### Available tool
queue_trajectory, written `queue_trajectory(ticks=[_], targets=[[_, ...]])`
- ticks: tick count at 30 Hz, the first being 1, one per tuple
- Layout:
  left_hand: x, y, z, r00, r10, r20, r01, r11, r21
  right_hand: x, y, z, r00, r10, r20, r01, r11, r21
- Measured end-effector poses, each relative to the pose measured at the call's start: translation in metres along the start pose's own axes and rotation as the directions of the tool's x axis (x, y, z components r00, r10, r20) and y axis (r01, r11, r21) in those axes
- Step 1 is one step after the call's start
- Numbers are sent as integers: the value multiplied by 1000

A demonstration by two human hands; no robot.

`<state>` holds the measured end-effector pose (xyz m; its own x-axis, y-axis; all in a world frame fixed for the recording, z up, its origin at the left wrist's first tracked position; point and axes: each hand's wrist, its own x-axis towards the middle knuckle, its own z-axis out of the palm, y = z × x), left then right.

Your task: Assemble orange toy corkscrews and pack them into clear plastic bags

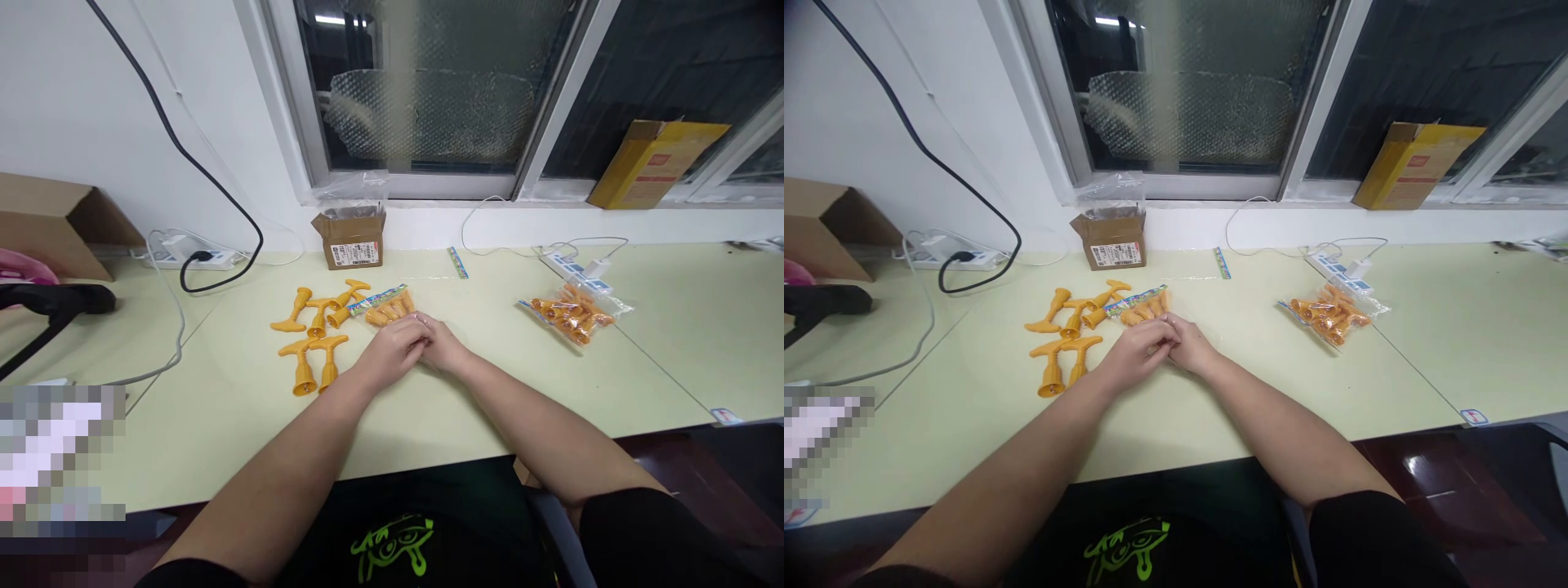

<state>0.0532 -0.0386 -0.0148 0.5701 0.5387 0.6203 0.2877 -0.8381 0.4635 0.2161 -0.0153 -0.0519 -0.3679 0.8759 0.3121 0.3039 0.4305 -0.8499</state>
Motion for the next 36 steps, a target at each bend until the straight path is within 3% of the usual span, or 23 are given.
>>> queue_trajectory(ticks=[4,7,9,11,13,15,17,20,25,28,32,36], targets=[[2,0,-10,999,-41,3,41,998,51,-4,-7,-9,992,103,74,-93,986,-137],[2,-8,-27,959,-229,-169,265,933,242,-5,-10,-18,966,252,62,-228,938,-260],[-1,-18,-39,865,-411,-287,497,780,381,-5,-11,-24,956,291,20,-268,903,-335],[-4,-28,-50,732,-605,-313,672,562,482,-5,-11,-30,954,299,-8,-280,886,-370],[-8,-36,-56,603,-751,-270,736,393,552,-4,-9,-35,953,303,-30,-290,876,-384],[-11,-42,-60,532,-815,-229,741,319,590,-4,-5,-39,951,301,-67,-302,868,-395],[-13,-46,-62,523,-823,-222,740,308,598,-3,0,-41,950,294,-100,-310,870,-383],[-15,-49,-62,543,-811,-216,737,337,586,-1,6,-43,952,294,-86,-306,896,-324],[-21,-55,-59,641,-740,-204,698,451,556,-1,14,-42,979,205,21,-191,942,-277],[-24,-57,-57,670,-713,-206,690,497,526,-1,17,-42,990,118,72,-96,962,-254],[-22,-56,-57,649,-730,-214,721,500,480,-1,11,-46,986,28,163,9,974,-226],[-15,-48,-63,615,-730,-298,777,498,385,-2,1,-58,978,89,186,-58,985,-164]])
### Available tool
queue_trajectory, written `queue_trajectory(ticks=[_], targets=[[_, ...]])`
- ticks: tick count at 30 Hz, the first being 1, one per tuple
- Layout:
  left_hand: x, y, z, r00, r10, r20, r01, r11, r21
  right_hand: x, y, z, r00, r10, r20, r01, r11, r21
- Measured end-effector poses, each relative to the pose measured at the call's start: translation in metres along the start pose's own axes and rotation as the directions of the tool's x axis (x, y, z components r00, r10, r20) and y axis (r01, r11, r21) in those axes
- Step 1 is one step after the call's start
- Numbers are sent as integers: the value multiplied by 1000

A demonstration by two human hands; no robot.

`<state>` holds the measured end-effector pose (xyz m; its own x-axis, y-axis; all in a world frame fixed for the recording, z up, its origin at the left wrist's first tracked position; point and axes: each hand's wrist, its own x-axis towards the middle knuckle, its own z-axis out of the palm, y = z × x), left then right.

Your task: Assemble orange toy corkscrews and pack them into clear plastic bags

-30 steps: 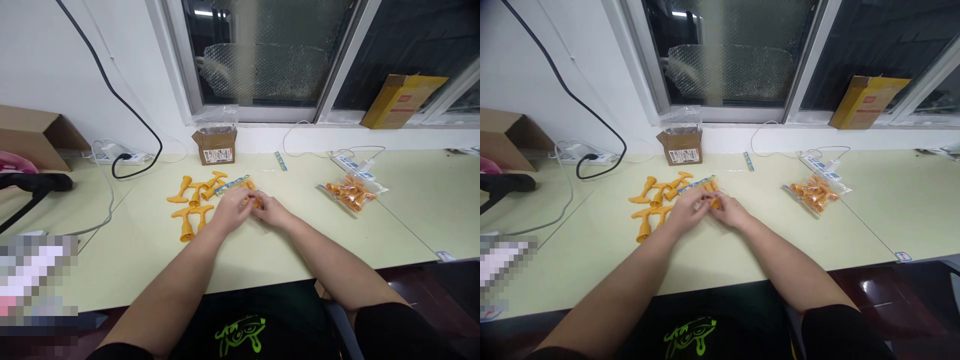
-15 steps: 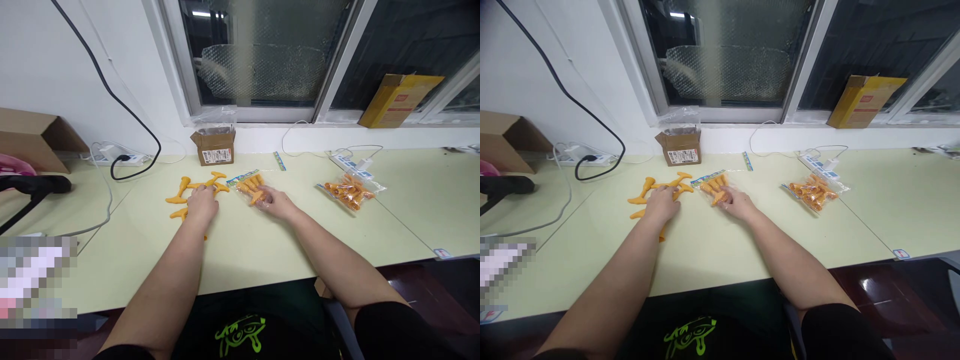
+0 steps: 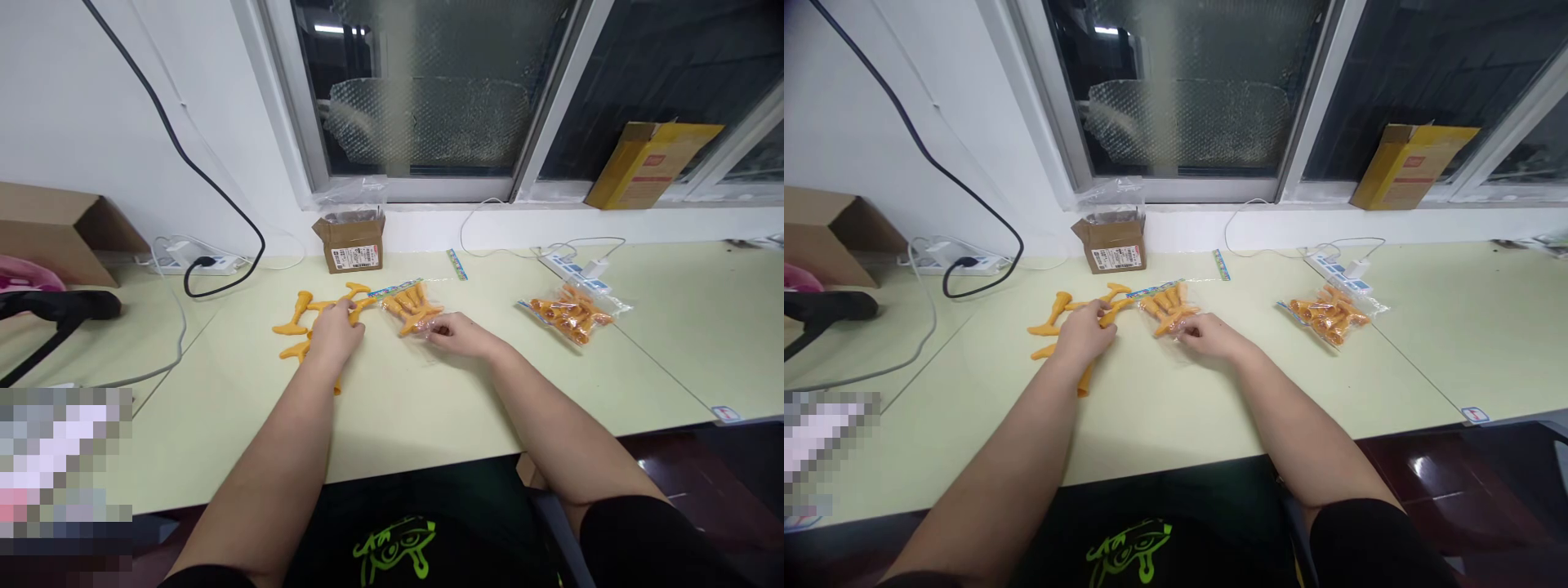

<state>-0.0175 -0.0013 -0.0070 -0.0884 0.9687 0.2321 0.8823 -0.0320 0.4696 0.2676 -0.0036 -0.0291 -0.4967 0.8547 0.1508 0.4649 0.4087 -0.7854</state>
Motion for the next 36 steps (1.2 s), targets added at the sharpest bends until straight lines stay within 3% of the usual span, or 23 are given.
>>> queue_trajectory(ticks=[3,6,8,10,13,15,17,19,21,24,26,29,32,36], targets=[[0,6,-8,991,0,-134,-16,993,-114,-6,-4,-12,982,95,161,-112,988,103],[-1,12,-14,956,18,-293,-101,957,-272,-13,-10,-26,889,175,424,-270,947,176],[-2,17,-15,933,-2,-361,-165,886,-433,-17,-16,-35,848,180,499,-327,918,225],[-4,24,-14,935,-30,-354,-210,757,-619,-20,-22,-40,891,132,433,-293,898,329],[-10,36,-6,970,29,-243,-220,537,-815,-21,-30,-43,989,60,134,-119,864,489],[-15,44,2,983,101,-153,-183,452,-873,-21,-35,-42,999,39,-5,-30,844,535],[-22,50,11,985,164,-57,-121,414,-902,-22,-39,-42,999,26,32,-39,833,552],[-28,55,19,975,221,20,-71,398,-915,-24,-41,-44,986,19,167,-110,821,559],[-33,59,25,965,257,44,-64,397,-916,-27,-41,-50,969,38,245,-175,805,567],[-40,62,29,947,315,-54,-208,480,-852,-36,-36,-67,979,102,174,-189,764,617],[-46,64,32,890,442,-107,-388,617,-685,-44,-32,-81,985,139,102,-172,747,642],[-54,68,39,803,595,-24,-567,751,-339,-55,-23,-100,979,187,86,-201,771,604],[-58,69,49,819,573,35,-561,811,-167,-58,-16,-108,946,250,206,-321,816,481],[-54,67,55,845,535,28,-522,835,-175,-48,-12,-97,919,305,250,-388,809,441]])
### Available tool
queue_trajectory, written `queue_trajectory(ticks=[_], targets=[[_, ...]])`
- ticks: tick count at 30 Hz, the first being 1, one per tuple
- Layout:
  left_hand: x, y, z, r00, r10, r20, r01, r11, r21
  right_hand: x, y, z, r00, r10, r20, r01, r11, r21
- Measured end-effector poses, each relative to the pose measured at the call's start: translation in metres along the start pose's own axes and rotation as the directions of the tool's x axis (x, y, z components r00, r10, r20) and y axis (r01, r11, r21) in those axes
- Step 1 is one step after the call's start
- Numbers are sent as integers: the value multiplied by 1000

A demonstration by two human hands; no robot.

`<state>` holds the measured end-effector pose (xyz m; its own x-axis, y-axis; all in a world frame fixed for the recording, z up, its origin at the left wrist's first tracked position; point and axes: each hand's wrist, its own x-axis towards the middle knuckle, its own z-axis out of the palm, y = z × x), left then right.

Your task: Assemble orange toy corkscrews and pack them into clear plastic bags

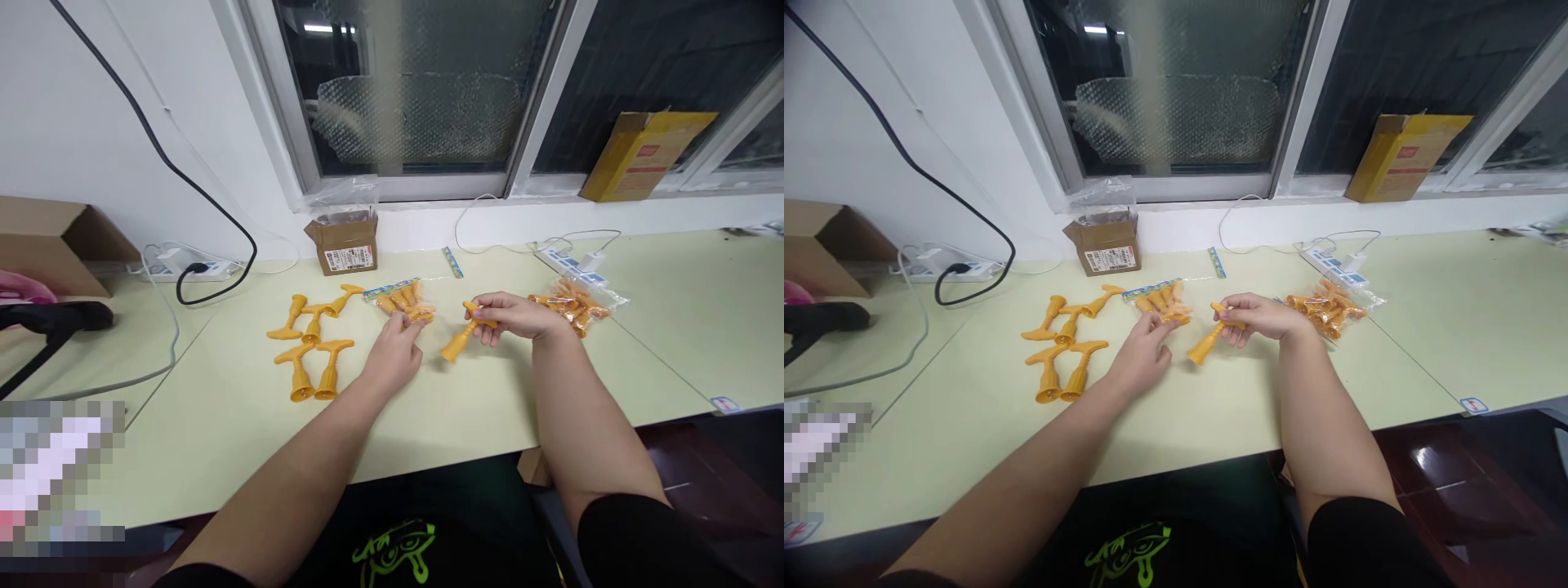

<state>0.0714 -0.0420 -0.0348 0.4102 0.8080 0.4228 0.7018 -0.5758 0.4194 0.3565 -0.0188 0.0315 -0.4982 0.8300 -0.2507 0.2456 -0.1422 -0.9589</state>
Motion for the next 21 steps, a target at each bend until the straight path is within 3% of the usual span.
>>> queue_trajectory(ticks=[3,5,8,11,16,21], targets=[[2,-3,-3,1000,-9,-17,9,999,-47,10,-1,14,997,-73,-19,74,995,61],[2,-3,-4,999,-8,-31,6,998,-59,13,-3,23,989,-144,29,141,987,72],[2,-3,-5,999,2,-54,-6,998,-69,17,-4,36,967,-196,162,196,980,18],[3,-5,-5,996,11,-87,-18,997,-82,24,1,46,950,-264,167,276,960,-52],[4,-6,-7,990,54,-131,-73,987,-143,39,10,66,925,-380,21,358,848,-390],[4,-6,-9,984,96,-151,-125,973,-193,45,9,97,861,-507,-53,305,596,-743]])
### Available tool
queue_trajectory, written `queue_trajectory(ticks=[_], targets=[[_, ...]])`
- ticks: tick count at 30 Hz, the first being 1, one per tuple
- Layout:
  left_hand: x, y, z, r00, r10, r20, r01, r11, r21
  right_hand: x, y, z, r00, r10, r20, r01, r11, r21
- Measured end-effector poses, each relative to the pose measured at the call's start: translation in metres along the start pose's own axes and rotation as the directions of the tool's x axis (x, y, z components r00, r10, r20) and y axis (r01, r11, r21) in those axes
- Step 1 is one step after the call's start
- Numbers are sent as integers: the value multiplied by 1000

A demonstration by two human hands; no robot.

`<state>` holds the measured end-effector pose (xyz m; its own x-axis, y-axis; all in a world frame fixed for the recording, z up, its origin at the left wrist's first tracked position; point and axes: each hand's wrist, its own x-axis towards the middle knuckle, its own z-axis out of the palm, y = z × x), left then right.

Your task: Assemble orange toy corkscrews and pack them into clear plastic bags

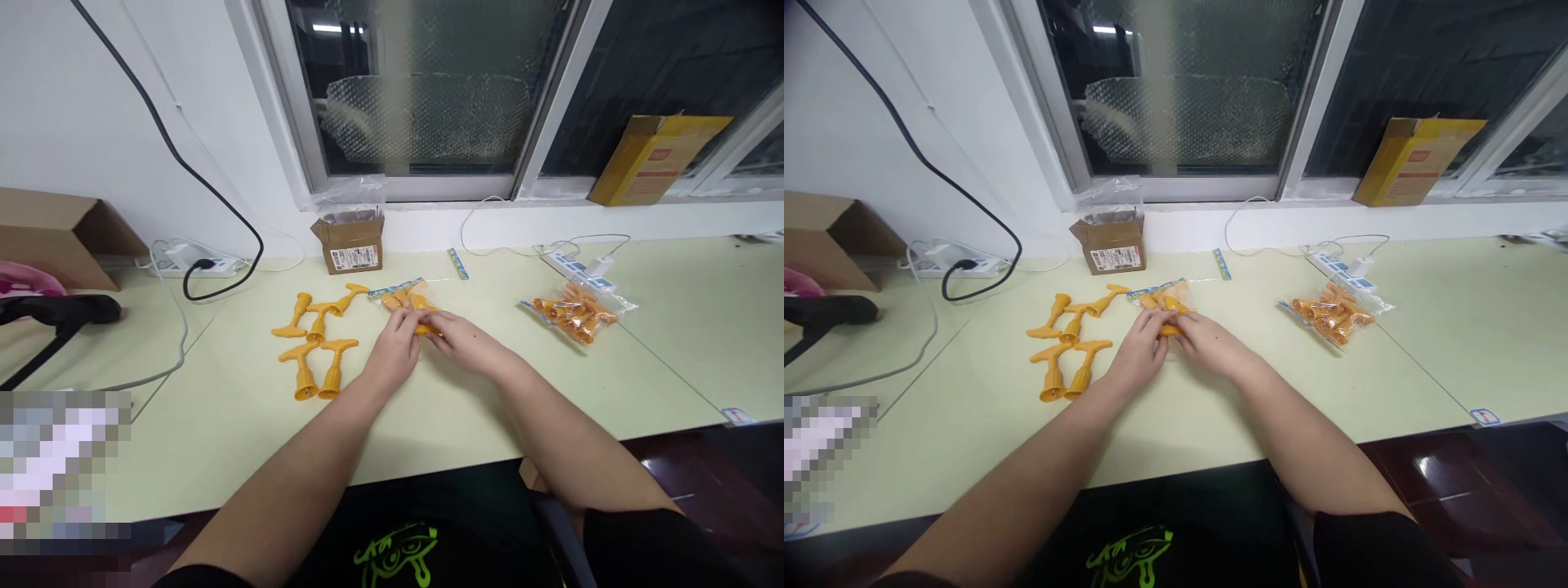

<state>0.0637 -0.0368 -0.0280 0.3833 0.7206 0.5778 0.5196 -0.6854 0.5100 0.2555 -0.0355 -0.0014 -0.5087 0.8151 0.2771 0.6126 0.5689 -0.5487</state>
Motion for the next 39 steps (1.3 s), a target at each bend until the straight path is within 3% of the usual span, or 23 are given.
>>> queue_trajectory(ticks=[5,11,18,21,26,33,39], targets=[[0,1,-2,999,-10,-33,10,1000,-5,3,-10,20,989,128,-68,-137,980,-144],[0,3,-2,996,-45,-82,43,999,-30,7,-1,25,960,220,-172,-256,940,-226],[1,-4,2,946,-315,-76,298,938,-175,5,5,19,946,274,-171,-322,849,-419],[2,-6,2,935,-344,-80,322,924,-205,5,0,19,938,310,-157,-348,829,-437],[3,-8,0,934,-346,-85,328,929,-175,6,1,21,933,342,-115,-359,847,-391],[5,-12,-2,929,-361,-83,353,931,-93,12,23,38,977,133,-165,-165,965,-204],[7,-20,-3,946,-302,-118,306,952,16,13,21,51,970,114,-217,-133,988,-75]])
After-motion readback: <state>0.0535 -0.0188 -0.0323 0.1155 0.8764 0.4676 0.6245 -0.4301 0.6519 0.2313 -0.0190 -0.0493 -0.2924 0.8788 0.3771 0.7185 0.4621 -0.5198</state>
